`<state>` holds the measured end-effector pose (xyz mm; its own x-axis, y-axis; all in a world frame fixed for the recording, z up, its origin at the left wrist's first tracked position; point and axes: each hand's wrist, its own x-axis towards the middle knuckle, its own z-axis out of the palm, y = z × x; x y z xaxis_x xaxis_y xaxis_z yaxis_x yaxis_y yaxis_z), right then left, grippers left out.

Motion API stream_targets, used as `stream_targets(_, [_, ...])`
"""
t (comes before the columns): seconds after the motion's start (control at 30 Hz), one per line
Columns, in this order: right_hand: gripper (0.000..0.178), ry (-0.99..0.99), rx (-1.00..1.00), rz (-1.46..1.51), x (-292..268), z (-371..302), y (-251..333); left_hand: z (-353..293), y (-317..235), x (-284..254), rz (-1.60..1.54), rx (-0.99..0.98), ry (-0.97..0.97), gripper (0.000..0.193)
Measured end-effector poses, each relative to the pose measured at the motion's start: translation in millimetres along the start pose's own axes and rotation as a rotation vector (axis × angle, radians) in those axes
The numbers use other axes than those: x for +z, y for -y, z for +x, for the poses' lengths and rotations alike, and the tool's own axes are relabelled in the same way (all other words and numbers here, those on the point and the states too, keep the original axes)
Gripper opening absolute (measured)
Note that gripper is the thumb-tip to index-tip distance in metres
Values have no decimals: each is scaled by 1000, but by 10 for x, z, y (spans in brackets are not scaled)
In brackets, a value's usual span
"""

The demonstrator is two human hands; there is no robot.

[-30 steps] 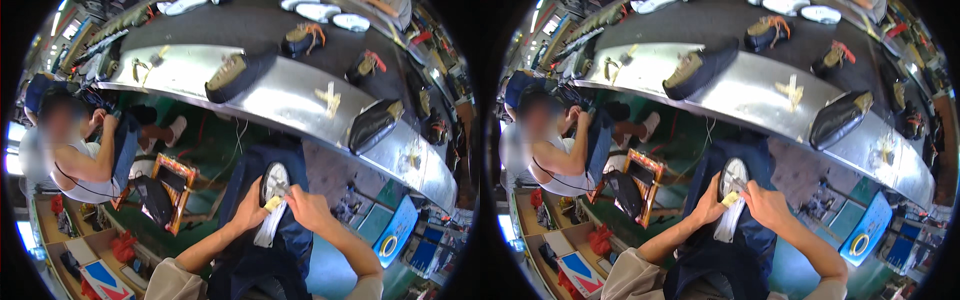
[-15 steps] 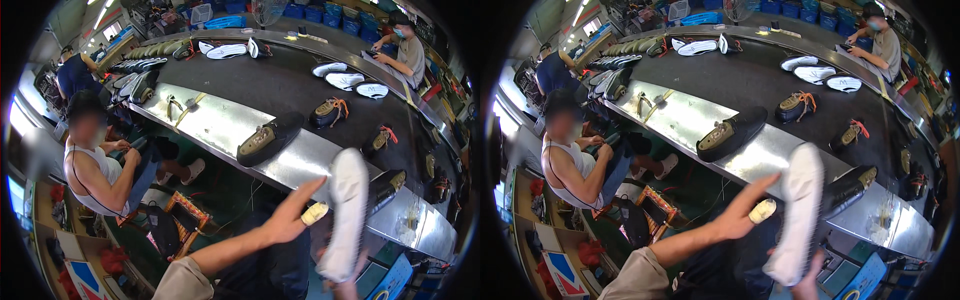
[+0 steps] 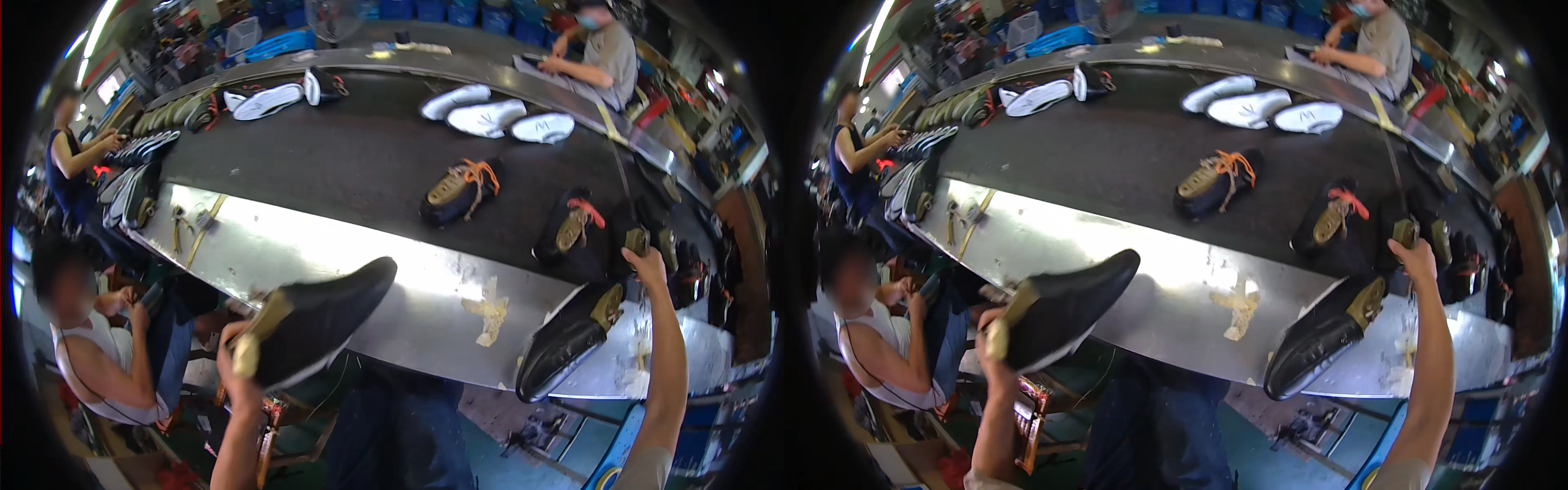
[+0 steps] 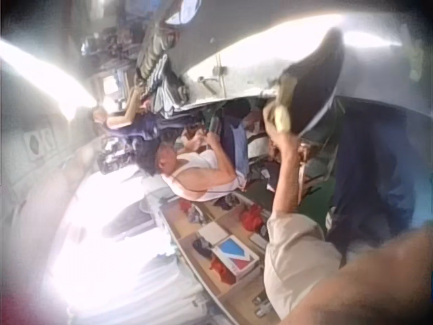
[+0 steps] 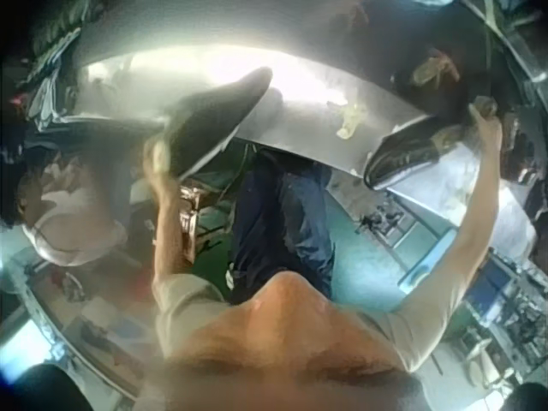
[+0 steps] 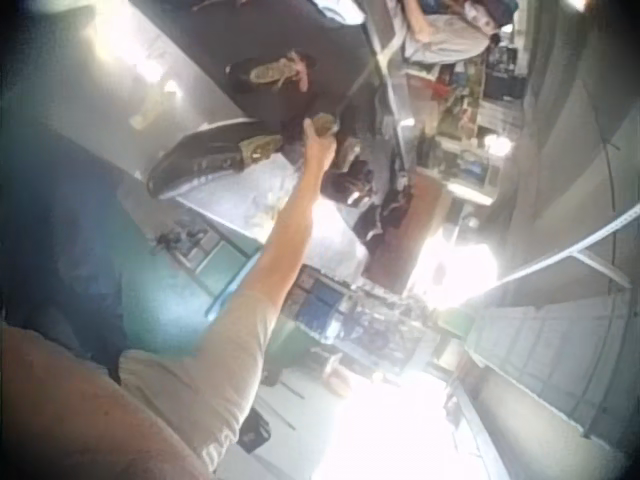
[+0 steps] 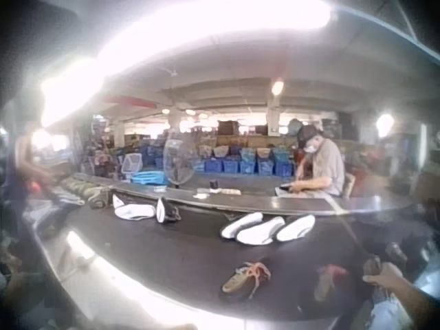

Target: Manually attaching and securing shoe uppers to soles using lasting pliers and a hammer.

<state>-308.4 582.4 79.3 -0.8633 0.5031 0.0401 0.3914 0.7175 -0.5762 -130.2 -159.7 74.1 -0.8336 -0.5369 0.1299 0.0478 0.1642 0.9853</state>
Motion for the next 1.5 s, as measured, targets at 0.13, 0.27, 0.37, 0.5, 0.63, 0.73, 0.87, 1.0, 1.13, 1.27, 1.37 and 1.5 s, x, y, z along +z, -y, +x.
stream_targets(0.13, [59, -201, -164, -467, -286, -281, 139, -343, -598, -820, -96, -308, 468, 44])
stream_targets(0.27, [46, -421, -529, -417, -492, -1079, 657, -338, -551, -525, 410, -734, 927, 36])
stream_targets(0.37, [39, 209, -266, 168, -317, -2444, 1290, -609, 171, -138, 659, -555, 1230, 35])
stream_targets(0.5, [25, 836, 43, 655, 359, -4102, 1275, -797, 544, 369, -216, -816, 731, 44])
stream_targets(0.63, [33, 1093, 152, 863, 984, -4862, 1281, -1155, 475, 480, -183, -475, 897, 52])
stream_targets(0.73, [38, 1191, 207, 931, 1197, -4915, 1425, -1317, 482, 489, -141, -466, 859, 54])
stream_targets(0.87, [40, 1231, 294, 929, 1212, -4778, 1539, -1556, 496, 524, 79, -64, 773, 50])
stream_targets(1.0, [36, 1349, 270, 787, 1062, -4677, 1548, -1573, 389, 516, -19, -52, 815, 46])
stream_targets(1.13, [22, 872, -390, 226, 1236, -4862, 1434, -1553, 450, 500, -23, -36, 810, 45])
stream_targets(1.27, [22, 769, -415, 186, 1171, -4936, 1497, -1545, 385, 505, -161, -163, 857, 41])
stream_targets(1.37, [21, 757, -457, 78, 1135, -4937, 1577, -1601, 360, 657, -117, -212, 829, 39])
stream_targets(1.5, [19, 786, -556, 79, 917, -4871, 1583, -1619, 567, 617, -44, -26, 800, 51])
